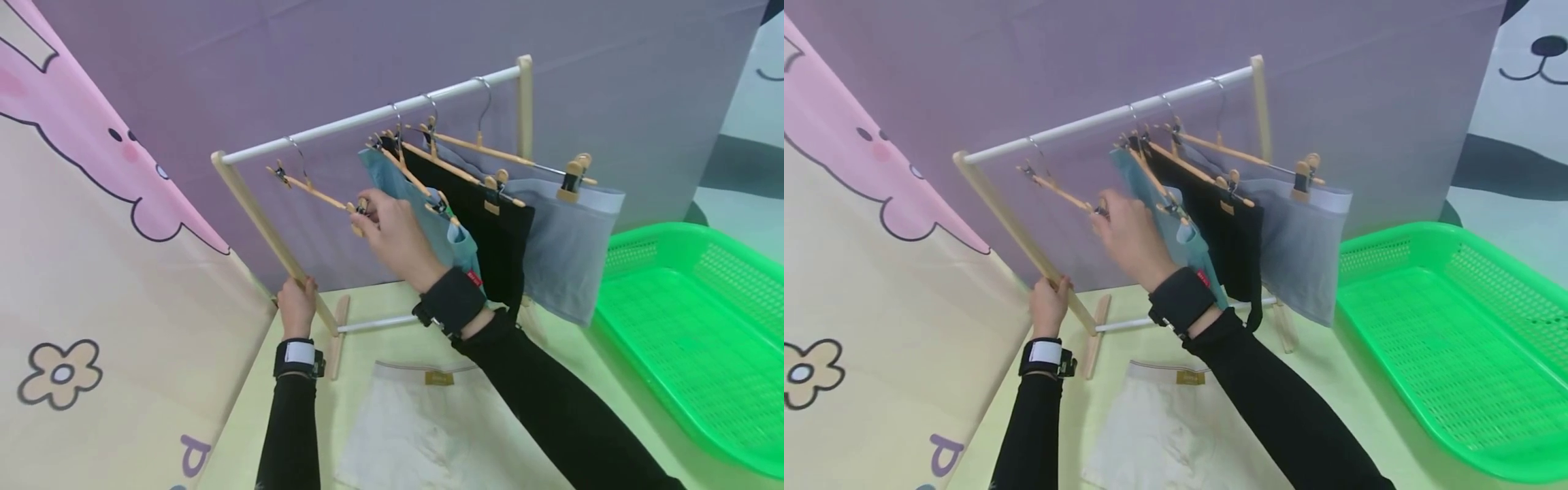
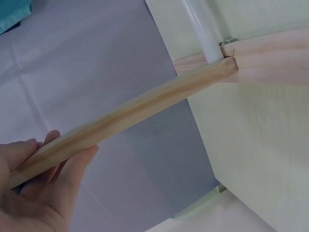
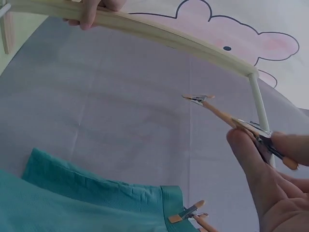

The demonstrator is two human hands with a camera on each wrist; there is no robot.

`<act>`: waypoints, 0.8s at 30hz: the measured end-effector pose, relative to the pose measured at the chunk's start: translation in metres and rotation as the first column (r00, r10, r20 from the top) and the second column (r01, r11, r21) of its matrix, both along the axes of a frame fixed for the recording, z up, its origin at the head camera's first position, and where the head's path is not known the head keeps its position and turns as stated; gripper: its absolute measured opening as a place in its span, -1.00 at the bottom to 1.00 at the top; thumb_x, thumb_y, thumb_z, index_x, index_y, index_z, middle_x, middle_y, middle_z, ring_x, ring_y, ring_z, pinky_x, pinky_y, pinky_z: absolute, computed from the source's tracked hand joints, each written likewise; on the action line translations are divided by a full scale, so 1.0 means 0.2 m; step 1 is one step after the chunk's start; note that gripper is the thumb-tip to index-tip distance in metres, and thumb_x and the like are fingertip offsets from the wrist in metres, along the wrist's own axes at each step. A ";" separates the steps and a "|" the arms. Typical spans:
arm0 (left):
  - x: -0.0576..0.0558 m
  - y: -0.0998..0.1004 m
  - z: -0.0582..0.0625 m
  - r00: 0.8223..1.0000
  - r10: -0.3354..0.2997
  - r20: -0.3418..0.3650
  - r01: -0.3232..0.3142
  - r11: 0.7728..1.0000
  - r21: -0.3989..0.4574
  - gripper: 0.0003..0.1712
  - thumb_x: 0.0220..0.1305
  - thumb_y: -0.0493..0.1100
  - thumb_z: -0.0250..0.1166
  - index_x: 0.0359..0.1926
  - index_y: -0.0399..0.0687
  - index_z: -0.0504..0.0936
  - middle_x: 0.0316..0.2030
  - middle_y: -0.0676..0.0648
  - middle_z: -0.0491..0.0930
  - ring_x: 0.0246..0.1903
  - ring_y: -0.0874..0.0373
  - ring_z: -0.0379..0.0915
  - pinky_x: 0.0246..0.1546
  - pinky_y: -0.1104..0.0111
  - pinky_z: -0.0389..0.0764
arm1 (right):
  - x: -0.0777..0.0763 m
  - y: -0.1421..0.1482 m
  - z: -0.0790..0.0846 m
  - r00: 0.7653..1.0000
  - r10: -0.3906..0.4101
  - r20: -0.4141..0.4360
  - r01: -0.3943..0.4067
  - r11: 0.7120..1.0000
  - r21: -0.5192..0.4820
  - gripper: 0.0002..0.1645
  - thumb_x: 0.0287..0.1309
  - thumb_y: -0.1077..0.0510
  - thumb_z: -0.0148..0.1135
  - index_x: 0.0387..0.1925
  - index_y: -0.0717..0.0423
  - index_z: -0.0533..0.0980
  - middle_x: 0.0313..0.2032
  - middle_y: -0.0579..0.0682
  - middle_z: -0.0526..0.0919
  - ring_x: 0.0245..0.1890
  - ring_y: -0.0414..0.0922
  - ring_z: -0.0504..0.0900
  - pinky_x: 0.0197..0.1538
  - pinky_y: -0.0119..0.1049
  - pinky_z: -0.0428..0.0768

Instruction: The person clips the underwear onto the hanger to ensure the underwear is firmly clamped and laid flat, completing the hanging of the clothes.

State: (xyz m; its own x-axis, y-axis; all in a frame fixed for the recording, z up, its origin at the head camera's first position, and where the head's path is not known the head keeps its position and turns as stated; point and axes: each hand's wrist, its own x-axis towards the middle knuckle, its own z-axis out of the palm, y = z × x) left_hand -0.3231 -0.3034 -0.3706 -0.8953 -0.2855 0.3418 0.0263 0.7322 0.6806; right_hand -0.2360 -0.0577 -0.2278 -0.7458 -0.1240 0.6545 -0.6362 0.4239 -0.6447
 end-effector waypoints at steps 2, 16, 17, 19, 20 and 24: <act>0.00 0.00 0.00 1.000 0.002 -0.007 -0.002 1.000 -0.008 -0.68 0.47 -0.12 0.14 -0.05 -0.33 0.63 -0.21 -0.34 0.69 -0.23 -0.23 0.66 -0.22 0.03 0.67 | 0.00 0.01 0.01 1.000 -0.021 -0.020 0.021 1.000 0.017 -0.64 0.40 0.20 0.16 0.12 0.31 0.49 -0.33 0.09 0.68 -0.44 -0.12 0.59 -0.40 -0.34 0.47; -0.01 0.00 -0.02 1.000 -0.004 -0.026 0.003 1.000 -0.026 -0.67 0.46 -0.13 0.15 -0.09 -0.37 0.64 -0.22 -0.34 0.71 -0.24 -0.24 0.67 -0.23 0.01 0.67 | 0.11 0.08 -0.02 0.992 -0.061 -0.110 0.066 0.997 0.042 -0.65 0.41 0.18 0.14 0.12 0.29 0.50 -0.40 0.06 0.61 -0.52 -0.11 0.45 -0.44 -0.33 0.35; -0.01 0.01 -0.02 0.999 -0.005 -0.032 0.004 1.000 -0.027 -0.67 0.46 -0.14 0.15 -0.08 -0.38 0.63 -0.22 -0.34 0.71 -0.24 -0.24 0.67 -0.23 0.01 0.67 | 0.12 0.09 -0.04 0.993 -0.055 -0.104 0.059 0.998 0.032 -0.66 0.41 0.19 0.14 0.11 0.29 0.50 -0.39 0.06 0.61 -0.52 -0.11 0.44 -0.44 -0.33 0.35; -0.01 0.01 -0.01 0.999 -0.005 -0.037 0.004 1.000 -0.030 -0.67 0.46 -0.15 0.15 -0.07 -0.39 0.62 -0.21 -0.34 0.71 -0.23 -0.24 0.67 -0.23 0.00 0.67 | 0.15 0.11 -0.08 0.995 -0.047 -0.089 0.048 0.999 0.012 -0.67 0.41 0.20 0.14 0.11 0.28 0.50 -0.36 0.05 0.63 -0.49 -0.13 0.46 -0.44 -0.34 0.39; -0.01 0.01 -0.01 0.999 -0.005 -0.039 0.004 1.000 -0.031 -0.68 0.46 -0.15 0.14 -0.07 -0.39 0.62 -0.21 -0.35 0.71 -0.23 -0.25 0.67 -0.23 -0.01 0.67 | 0.16 0.12 -0.10 0.996 -0.042 -0.081 0.042 0.999 0.004 -0.68 0.41 0.20 0.14 0.10 0.28 0.50 -0.35 0.05 0.64 -0.49 -0.13 0.47 -0.44 -0.33 0.40; 0.00 0.01 -0.01 0.999 0.002 -0.034 -0.002 1.000 -0.024 -0.66 0.48 -0.13 0.12 -0.05 -0.38 0.61 -0.19 -0.34 0.70 -0.21 -0.25 0.67 -0.21 0.00 0.66 | 0.21 0.17 -0.20 0.999 -0.019 -0.045 0.019 1.000 0.001 -0.73 0.42 0.23 0.10 0.07 0.28 0.48 -0.34 0.05 0.63 -0.50 -0.15 0.47 -0.47 -0.34 0.42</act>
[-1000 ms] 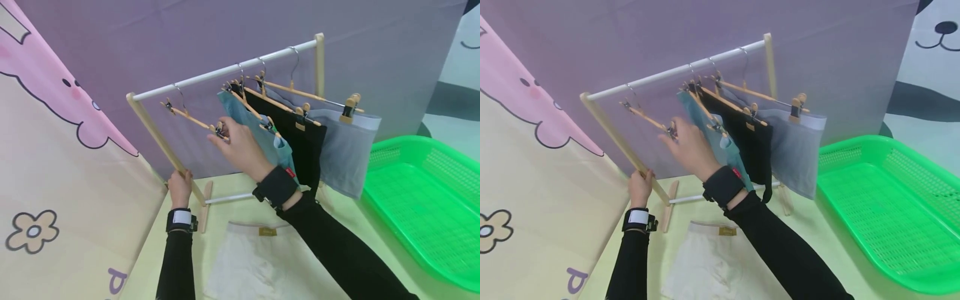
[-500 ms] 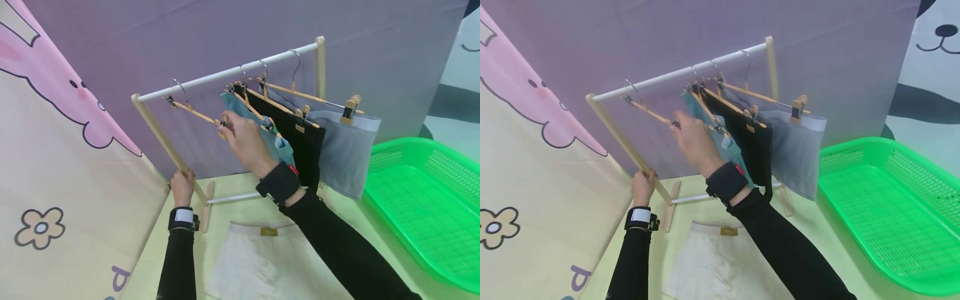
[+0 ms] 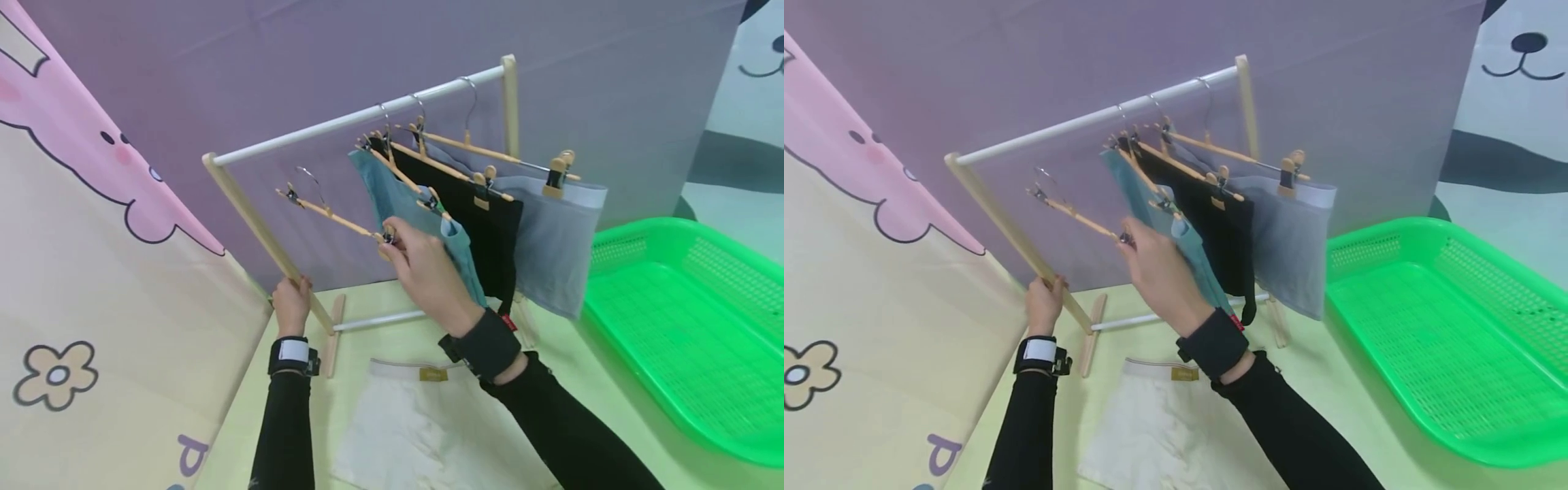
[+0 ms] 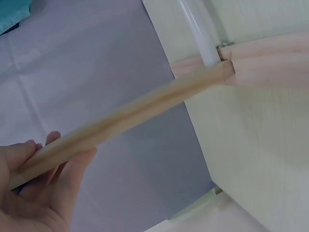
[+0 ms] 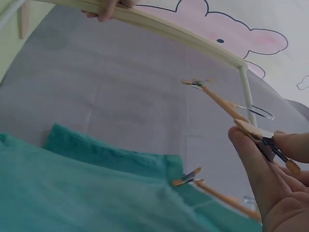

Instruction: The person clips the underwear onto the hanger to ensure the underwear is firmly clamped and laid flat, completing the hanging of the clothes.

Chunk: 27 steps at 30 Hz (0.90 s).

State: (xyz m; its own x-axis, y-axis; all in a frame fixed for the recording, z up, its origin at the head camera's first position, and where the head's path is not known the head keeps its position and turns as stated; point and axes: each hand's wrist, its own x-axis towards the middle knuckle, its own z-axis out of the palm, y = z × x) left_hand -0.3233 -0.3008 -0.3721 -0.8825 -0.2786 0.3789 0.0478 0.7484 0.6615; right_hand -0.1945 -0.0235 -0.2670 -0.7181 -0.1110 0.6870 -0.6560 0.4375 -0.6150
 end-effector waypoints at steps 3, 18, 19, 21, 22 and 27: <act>0.01 0.00 -0.01 1.000 0.001 0.005 -0.001 1.000 0.025 -0.65 0.49 -0.11 0.13 -0.02 -0.37 0.59 -0.16 -0.34 0.69 -0.19 -0.24 0.65 -0.19 0.01 0.65 | 0.03 0.04 -0.07 0.999 0.009 0.035 -0.010 0.999 0.033 -0.77 0.44 0.24 0.07 0.05 0.24 0.47 -0.45 0.03 0.53 -0.59 -0.17 0.35 -0.52 -0.35 0.32; 0.29 0.10 -0.20 0.967 -0.188 0.170 0.179 0.982 0.064 -0.26 0.43 -0.26 0.14 0.43 -0.51 0.00 0.32 -0.55 0.20 0.31 -0.43 0.20 0.32 -0.13 0.30 | 0.08 0.24 -0.43 0.984 -0.106 0.141 0.082 0.982 0.168 -0.69 0.44 0.16 0.09 0.12 0.20 0.47 -0.54 -0.01 0.46 -0.71 -0.24 0.23 -0.59 -0.32 0.26; 0.33 0.13 -0.21 0.960 -0.197 0.198 0.195 0.980 0.033 -0.25 0.43 -0.24 0.16 0.43 -0.51 0.02 0.31 -0.55 0.19 0.31 -0.44 0.20 0.32 -0.15 0.28 | 0.07 0.26 -0.46 0.982 -0.113 0.149 0.087 0.981 0.173 -0.66 0.45 0.16 0.09 0.15 0.22 0.47 -0.53 -0.01 0.48 -0.71 -0.25 0.24 -0.58 -0.32 0.26; 0.41 0.17 -0.21 0.933 -0.242 0.267 0.258 0.966 -0.025 -0.26 0.42 -0.18 0.19 0.42 -0.49 0.10 0.32 -0.54 0.20 0.30 -0.44 0.21 0.30 -0.18 0.29 | 0.07 0.28 -0.50 0.979 -0.127 0.159 0.097 0.979 0.179 -0.61 0.44 0.16 0.09 0.19 0.26 0.46 -0.52 0.00 0.51 -0.70 -0.25 0.26 -0.56 -0.31 0.28; 0.46 0.20 -0.20 0.911 -0.276 0.305 0.306 0.950 -0.054 -0.28 0.41 -0.16 0.21 0.40 -0.47 0.16 0.32 -0.51 0.23 0.29 -0.42 0.24 0.29 -0.18 0.32 | 0.06 0.29 -0.51 0.978 -0.134 0.161 0.103 0.977 0.186 -0.62 0.44 0.16 0.09 0.18 0.26 0.46 -0.54 -0.01 0.49 -0.70 -0.24 0.24 -0.56 -0.30 0.28; 0.71 0.38 -0.21 0.734 -0.483 0.477 0.620 0.764 -0.180 -0.36 0.27 0.00 0.36 0.26 -0.24 0.46 0.28 -0.30 0.43 0.23 -0.24 0.40 0.22 -0.09 0.44 | 0.05 0.33 -0.59 0.978 -0.136 0.158 0.107 0.977 0.182 -0.81 0.43 0.14 0.10 -0.03 0.15 0.48 -0.59 -0.05 0.39 -0.71 -0.22 0.25 -0.57 -0.30 0.29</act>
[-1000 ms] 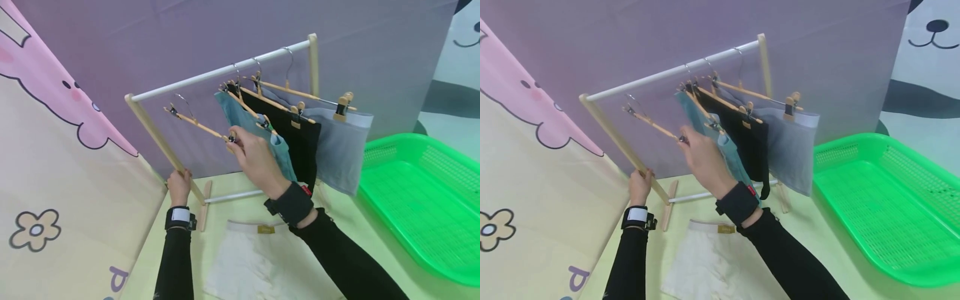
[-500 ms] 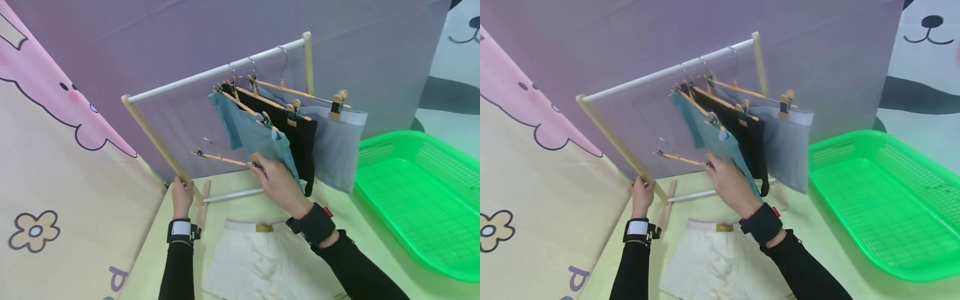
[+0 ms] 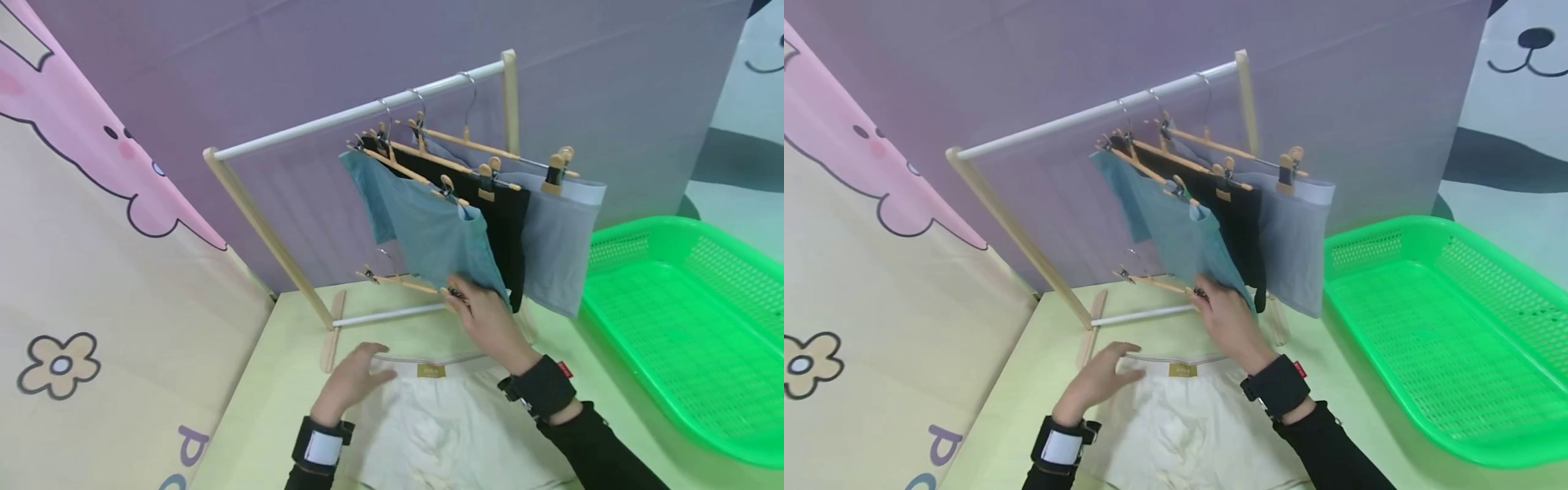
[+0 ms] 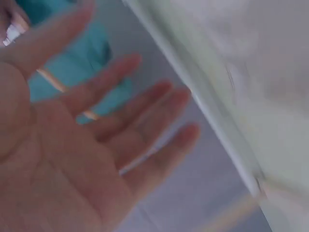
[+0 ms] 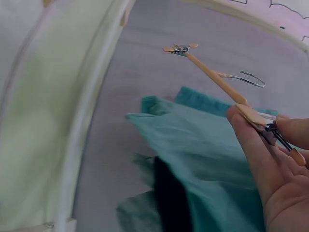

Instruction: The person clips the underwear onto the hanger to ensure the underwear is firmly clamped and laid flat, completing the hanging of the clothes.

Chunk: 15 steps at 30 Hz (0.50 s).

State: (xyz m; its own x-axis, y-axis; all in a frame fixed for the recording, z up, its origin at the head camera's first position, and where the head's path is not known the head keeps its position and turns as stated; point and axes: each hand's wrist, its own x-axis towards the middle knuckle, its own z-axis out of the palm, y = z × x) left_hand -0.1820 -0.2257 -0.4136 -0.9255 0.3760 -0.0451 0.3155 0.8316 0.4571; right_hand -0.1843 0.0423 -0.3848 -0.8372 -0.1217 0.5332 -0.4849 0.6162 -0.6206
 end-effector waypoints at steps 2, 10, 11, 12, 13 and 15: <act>0.08 0.08 -0.03 0.990 -0.142 0.019 0.143 0.986 -0.089 -0.29 0.19 0.09 0.41 0.27 -0.16 0.49 0.28 -0.22 0.45 0.23 -0.16 0.42 0.22 -0.03 0.46 | -0.01 0.01 -0.03 1.000 0.001 0.003 -0.001 1.000 -0.011 -0.89 0.44 0.13 0.09 -0.13 0.09 0.45 -0.58 -0.05 0.44 -0.69 -0.23 0.32 -0.57 -0.31 0.31; 0.28 0.29 -0.16 0.938 -0.316 0.144 0.345 0.892 -0.293 0.23 -0.23 0.31 0.57 0.48 0.13 0.25 0.52 -0.17 0.07 0.49 -0.15 -0.02 0.37 -0.16 0.21 | -0.03 0.06 -0.16 0.993 0.054 0.102 -0.048 0.997 -0.063 -0.90 0.44 0.16 0.09 -0.10 0.08 0.47 -0.45 0.01 0.62 -0.63 -0.27 0.45 -0.56 -0.34 0.37; 0.29 0.29 -0.17 0.940 -0.302 0.158 0.337 0.894 -0.295 0.26 -0.25 0.30 0.58 0.50 0.15 0.22 0.54 -0.17 0.02 0.51 -0.17 -0.06 0.34 -0.22 0.20 | -0.03 0.06 -0.17 0.992 0.066 0.111 -0.058 0.996 -0.073 -0.89 0.44 0.17 0.09 -0.08 0.09 0.48 -0.43 0.03 0.64 -0.62 -0.28 0.45 -0.56 -0.34 0.37; 0.30 0.30 -0.17 0.942 -0.288 0.172 0.329 0.896 -0.297 0.28 -0.27 0.30 0.58 0.51 0.18 0.20 0.55 -0.15 -0.01 0.51 -0.18 -0.10 0.32 -0.27 0.19 | -0.03 0.07 -0.18 0.990 0.079 0.118 -0.070 0.994 -0.084 -0.88 0.44 0.17 0.08 -0.07 0.09 0.48 -0.42 0.04 0.64 -0.63 -0.28 0.44 -0.56 -0.34 0.38; 0.30 0.30 -0.17 0.944 -0.280 0.174 0.321 0.898 -0.299 0.30 -0.28 0.31 0.59 0.51 0.19 0.18 0.55 -0.14 -0.03 0.52 -0.18 -0.12 0.31 -0.31 0.18 | -0.04 0.07 -0.18 0.988 0.092 0.126 -0.080 0.992 -0.098 -0.87 0.44 0.17 0.08 -0.07 0.11 0.49 -0.40 0.04 0.65 -0.61 -0.28 0.46 -0.55 -0.34 0.39; 0.31 0.29 -0.17 0.947 -0.269 0.174 0.311 0.903 -0.297 0.32 -0.31 0.30 0.59 0.51 0.19 0.18 0.56 -0.14 -0.04 0.52 -0.19 -0.12 0.27 -0.36 0.18 | -0.04 0.08 -0.19 0.985 0.115 0.130 -0.099 0.987 -0.124 -0.84 0.44 0.18 0.08 -0.05 0.13 0.51 -0.35 0.05 0.68 -0.57 -0.24 0.53 -0.52 -0.34 0.42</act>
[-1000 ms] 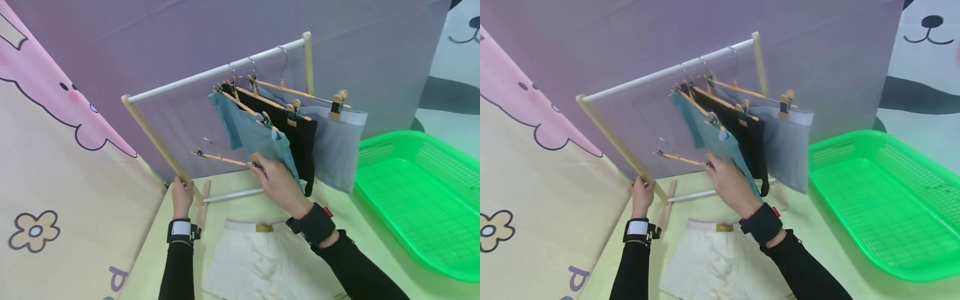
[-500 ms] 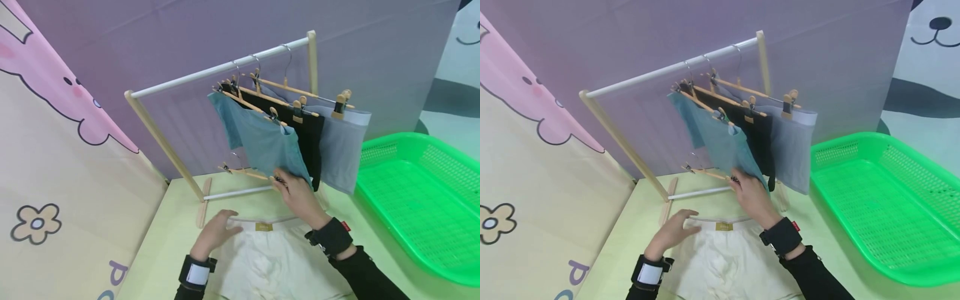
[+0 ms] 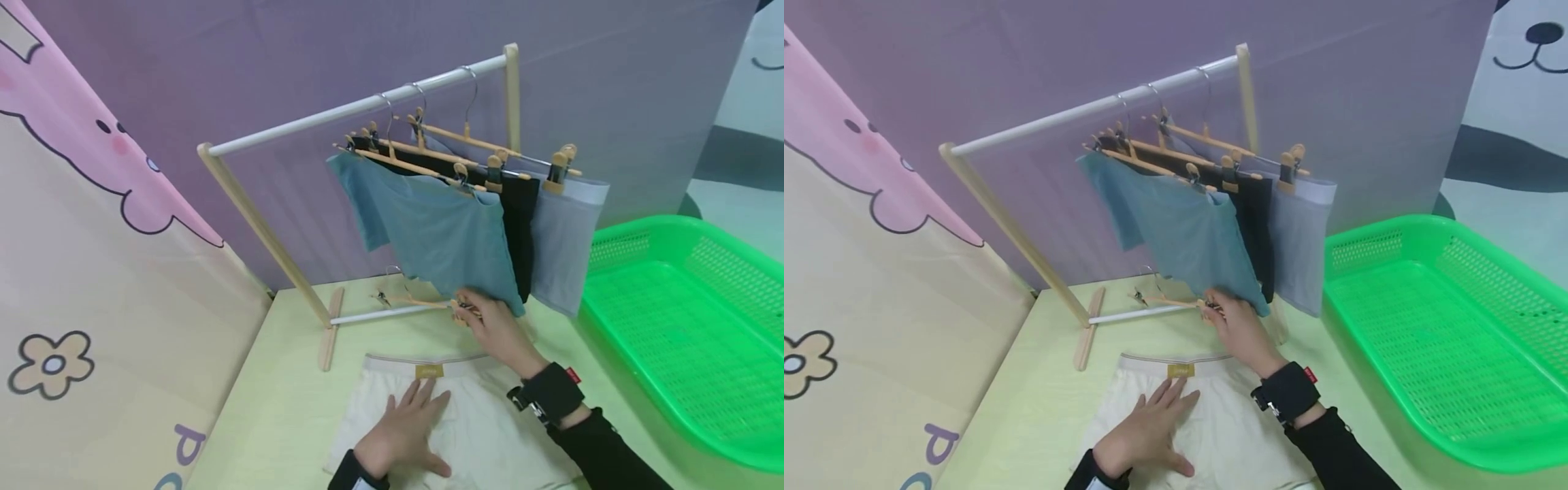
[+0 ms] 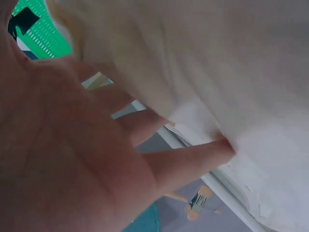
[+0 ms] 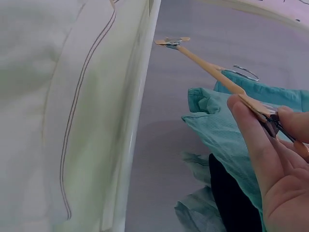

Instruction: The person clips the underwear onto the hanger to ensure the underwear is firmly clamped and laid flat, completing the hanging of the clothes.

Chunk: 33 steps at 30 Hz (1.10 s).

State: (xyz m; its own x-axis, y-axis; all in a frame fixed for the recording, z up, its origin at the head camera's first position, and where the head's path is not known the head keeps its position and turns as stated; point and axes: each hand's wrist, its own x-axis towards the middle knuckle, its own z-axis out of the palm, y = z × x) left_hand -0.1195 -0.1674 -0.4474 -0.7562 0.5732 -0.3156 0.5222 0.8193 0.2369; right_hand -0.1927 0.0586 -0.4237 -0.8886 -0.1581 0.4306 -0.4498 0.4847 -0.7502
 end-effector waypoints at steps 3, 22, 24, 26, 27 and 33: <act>0.02 -0.02 0.00 1.000 0.013 0.005 -0.013 1.000 0.004 0.33 -0.34 0.30 0.60 0.51 0.19 0.18 0.56 -0.14 -0.04 0.52 -0.21 -0.13 0.22 -0.42 0.16 | -0.01 0.02 -0.01 0.999 0.027 0.021 -0.026 0.999 -0.035 -0.79 0.44 0.18 0.08 0.00 0.16 0.52 -0.30 0.04 0.71 -0.44 -0.15 0.64 -0.44 -0.31 0.53; 0.04 -0.10 0.01 1.000 0.001 -0.004 -0.001 1.000 0.002 0.34 -0.32 0.32 0.57 0.52 0.17 0.15 0.56 -0.14 -0.07 0.51 -0.21 -0.13 0.20 -0.44 0.18 | -0.05 0.09 -0.13 0.867 0.337 0.367 -0.274 0.938 -0.213 -0.71 0.50 0.12 -0.01 -0.13 0.28 0.52 -0.15 0.16 0.63 -0.04 0.05 0.69 -0.04 -0.19 0.67; 0.04 -0.10 0.01 1.000 -0.001 -0.003 0.001 1.000 0.004 0.34 -0.31 0.33 0.56 0.52 0.18 0.15 0.56 -0.14 -0.07 0.51 -0.21 -0.13 0.20 -0.44 0.18 | -0.05 0.09 -0.16 0.858 0.328 0.394 -0.266 0.942 -0.205 -0.67 0.51 0.11 -0.02 -0.03 0.33 0.51 -0.09 0.18 0.63 0.00 0.09 0.66 -0.01 -0.14 0.65; 0.03 -0.10 0.00 1.000 -0.004 -0.005 0.004 1.000 0.008 0.34 -0.31 0.33 0.56 0.52 0.18 0.15 0.56 -0.14 -0.07 0.51 -0.22 -0.13 0.20 -0.44 0.18 | -0.06 0.09 -0.18 0.850 0.300 0.433 -0.238 0.952 -0.193 -0.60 0.52 0.09 -0.02 0.09 0.36 0.46 -0.03 0.19 0.60 0.03 0.11 0.63 0.05 -0.08 0.62; 0.03 -0.10 0.00 1.000 -0.004 -0.004 0.004 1.000 0.012 0.34 -0.31 0.33 0.56 0.52 0.17 0.15 0.56 -0.14 -0.07 0.51 -0.22 -0.13 0.19 -0.44 0.18 | -0.06 0.09 -0.19 0.849 0.279 0.448 -0.222 0.959 -0.175 -0.56 0.51 0.07 -0.02 0.14 0.36 0.44 -0.02 0.18 0.59 0.04 0.11 0.63 0.05 -0.07 0.61; 0.04 -0.11 0.01 1.000 -0.001 -0.002 0.001 1.000 0.013 0.34 -0.32 0.33 0.56 0.53 0.18 0.15 0.56 -0.14 -0.08 0.52 -0.22 -0.13 0.20 -0.44 0.18 | -0.08 0.10 -0.25 0.838 0.312 0.447 -0.288 0.950 -0.123 -0.72 0.52 0.16 -0.04 -0.12 0.36 0.43 -0.28 0.16 0.50 -0.24 -0.01 0.60 -0.10 -0.13 0.65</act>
State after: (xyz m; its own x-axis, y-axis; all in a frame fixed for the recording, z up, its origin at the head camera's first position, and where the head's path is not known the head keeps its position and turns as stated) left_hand -0.1124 -0.1884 -0.4463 -0.7562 0.5781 -0.3065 0.5237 0.8155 0.2461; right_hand -0.2088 0.0780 -0.4744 -0.8985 -0.4389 0.0038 -0.1697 0.3395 -0.9252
